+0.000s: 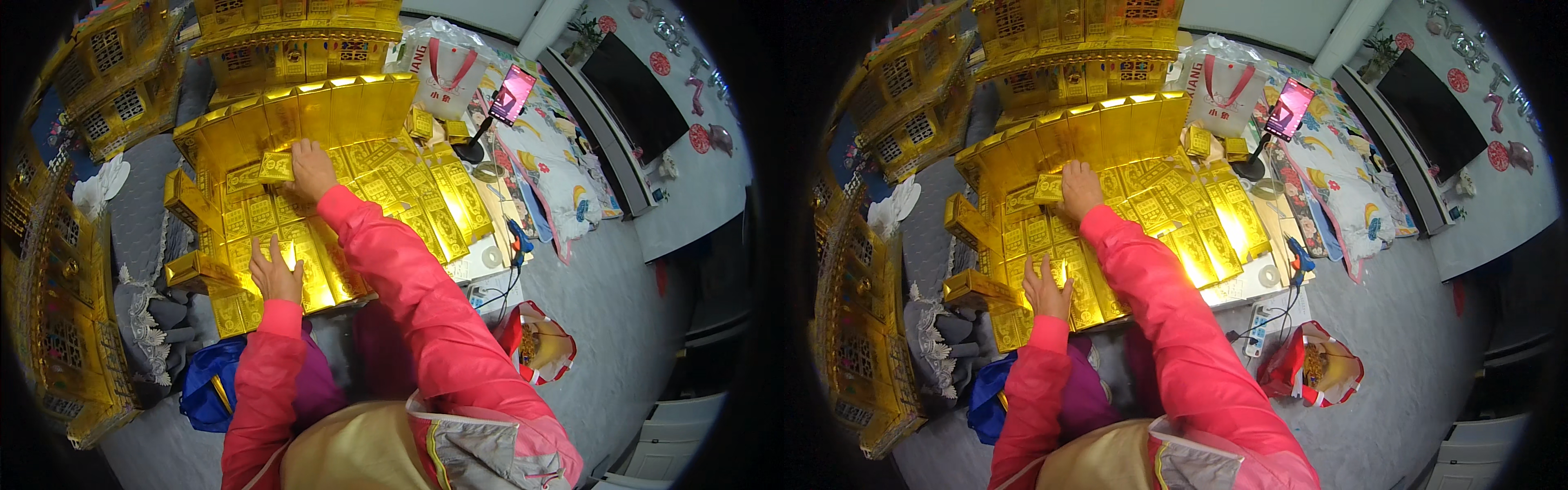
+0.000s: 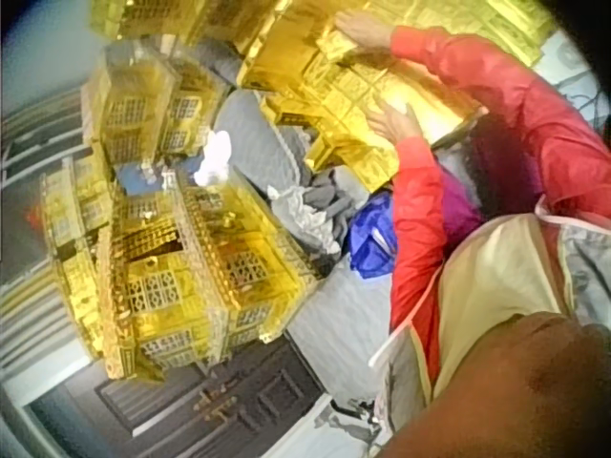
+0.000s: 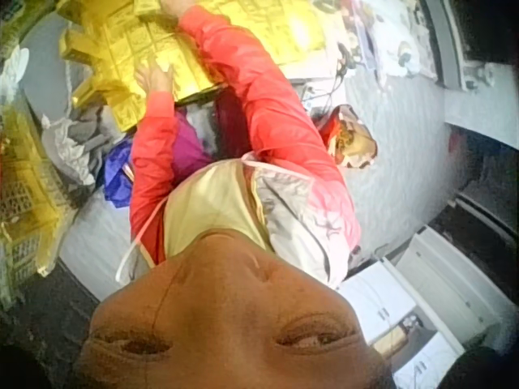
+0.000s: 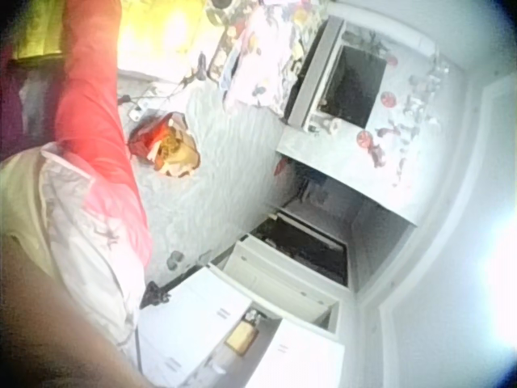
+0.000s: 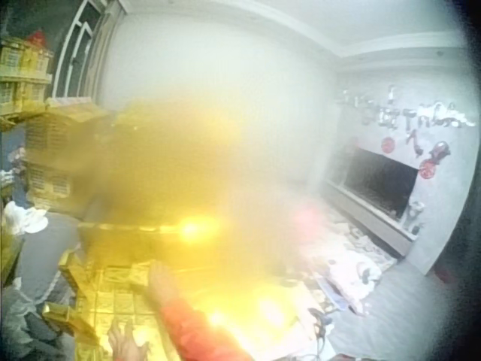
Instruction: The person assembles small gold-colored paper boxes by folding edges and applying hot glue to seal them. They handle each box one at a time, fold the sides, apply glue with a hot glue gun, and press the edges to close the box.
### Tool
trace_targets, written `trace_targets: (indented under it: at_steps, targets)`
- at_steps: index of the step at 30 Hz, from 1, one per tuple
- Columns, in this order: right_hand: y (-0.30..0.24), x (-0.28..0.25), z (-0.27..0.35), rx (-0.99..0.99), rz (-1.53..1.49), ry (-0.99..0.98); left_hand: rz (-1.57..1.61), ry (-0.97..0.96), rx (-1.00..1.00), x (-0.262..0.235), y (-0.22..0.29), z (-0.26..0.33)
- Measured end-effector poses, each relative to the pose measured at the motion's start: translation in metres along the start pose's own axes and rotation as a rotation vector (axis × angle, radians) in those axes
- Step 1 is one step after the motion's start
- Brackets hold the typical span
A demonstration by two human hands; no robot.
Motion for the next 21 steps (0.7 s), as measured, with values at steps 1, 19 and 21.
trace_targets:
  at_steps: [1, 19, 21]
  targets:
    - [0.001, -0.005, 0.006, -0.018, 0.007, 0.013, 0.006, -0.009, -0.023, 0.0, -0.001, -0.001]
    - [0.057, -0.085, 0.244, 0.189, -0.905, -0.086, 0.315, -0.279, 0.566, 0.01, 0.084, 0.042]
    - [0.099, -0.086, 0.245, 0.348, -0.843, 0.145, 0.307, -0.229, 0.585, 0.011, 0.087, 0.048]
Point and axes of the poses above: each hand's wrist, its own z-axis away from the middle knuckle, its own x-axis out of the palm, y = z × x, the point moved 1 cm from there along -z, towards the middle knuckle, and after that the axes turned 3 degrees about y, right-handed, at the moved point
